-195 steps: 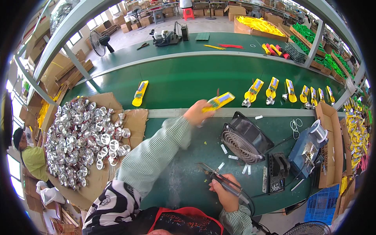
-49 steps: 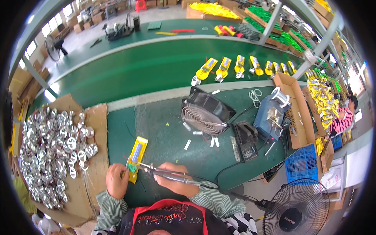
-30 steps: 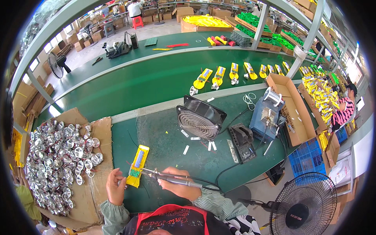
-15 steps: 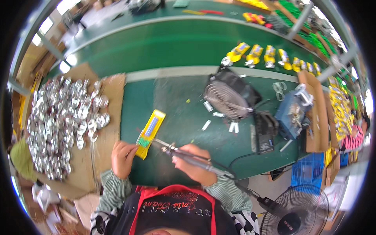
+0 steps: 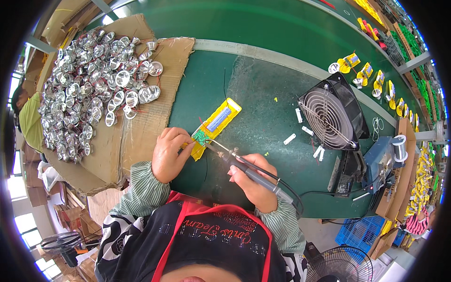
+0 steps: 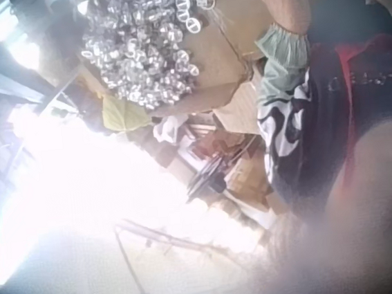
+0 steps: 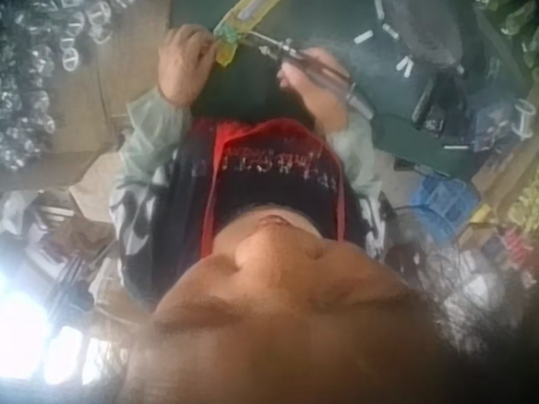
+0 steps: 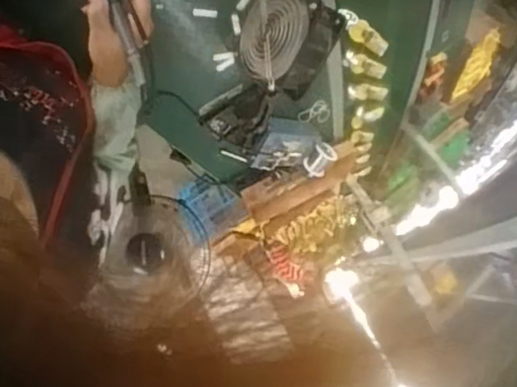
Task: The person solders circuit components onto flashlight casings using a soldering iron, attaches reflectors to the casings, and places the assembled flashlights onto a conveyor belt.
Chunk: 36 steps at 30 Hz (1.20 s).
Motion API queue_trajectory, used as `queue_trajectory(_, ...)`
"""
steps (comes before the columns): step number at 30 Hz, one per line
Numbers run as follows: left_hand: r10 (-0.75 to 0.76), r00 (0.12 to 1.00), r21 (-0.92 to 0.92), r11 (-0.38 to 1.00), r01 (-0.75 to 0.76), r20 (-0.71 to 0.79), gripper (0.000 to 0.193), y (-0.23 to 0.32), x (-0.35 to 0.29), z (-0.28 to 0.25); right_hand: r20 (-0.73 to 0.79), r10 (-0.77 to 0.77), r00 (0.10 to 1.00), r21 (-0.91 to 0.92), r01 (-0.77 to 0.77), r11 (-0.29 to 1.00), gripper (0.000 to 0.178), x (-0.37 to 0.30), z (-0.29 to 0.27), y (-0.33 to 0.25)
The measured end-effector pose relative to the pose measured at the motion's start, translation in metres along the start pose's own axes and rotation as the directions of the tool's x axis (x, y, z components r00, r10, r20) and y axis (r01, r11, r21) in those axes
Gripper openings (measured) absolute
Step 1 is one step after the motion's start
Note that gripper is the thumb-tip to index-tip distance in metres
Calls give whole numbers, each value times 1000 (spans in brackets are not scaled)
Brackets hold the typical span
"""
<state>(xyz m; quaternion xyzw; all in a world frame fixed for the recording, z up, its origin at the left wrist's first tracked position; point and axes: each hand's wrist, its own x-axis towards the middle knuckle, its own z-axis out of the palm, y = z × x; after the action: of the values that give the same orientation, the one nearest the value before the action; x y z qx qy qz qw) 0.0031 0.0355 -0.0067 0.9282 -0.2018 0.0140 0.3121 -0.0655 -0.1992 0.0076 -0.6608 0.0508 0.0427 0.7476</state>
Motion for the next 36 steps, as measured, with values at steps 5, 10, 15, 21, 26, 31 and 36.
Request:
queue_trajectory(5, 4, 1000, 12, 1000, -4, 9, 7, 0, 1, 0, -6, 32, 999, -1, -32, 999, 16, 5, 3, 2)
queue_trajectory(10, 7, 1000, 11, 1000, -7, 12, 6, 0, 1, -1, 26, 38, 999, 7, -38, 999, 14, 8, 2, 5)
queue_trajectory(15, 9, 1000, 9, 1000, -9, 17, 6, 1, 2, -1, 40, 26, 999, -14, -25, 1000, 14, 10, 0, 4)
queue_trajectory(21, -11, 999, 2, 1000, 11, 34, 6, 2, 3, -1, 21, 19, 1000, -16, -18, 1000, 15, 7, 1, 1)
queue_trajectory(26, 22, 1000, -1, 1000, -22, 13, 7, -2, 1, 0, -49, 27, 998, -3, -27, 1000, 17, -2, -8, -6)
queue_trajectory(31, 50, 999, -12, 999, -50, -6, 7, 1, 1, -2, -74, -75, 994, 36, 78, 996, 16, -10, -19, -7)
queue_trajectory(36, 124, 992, 67, 990, -122, -18, 9, 12, 3, -10, -105, -80, 991, 70, 88, 994, 12, -15, -29, -13)
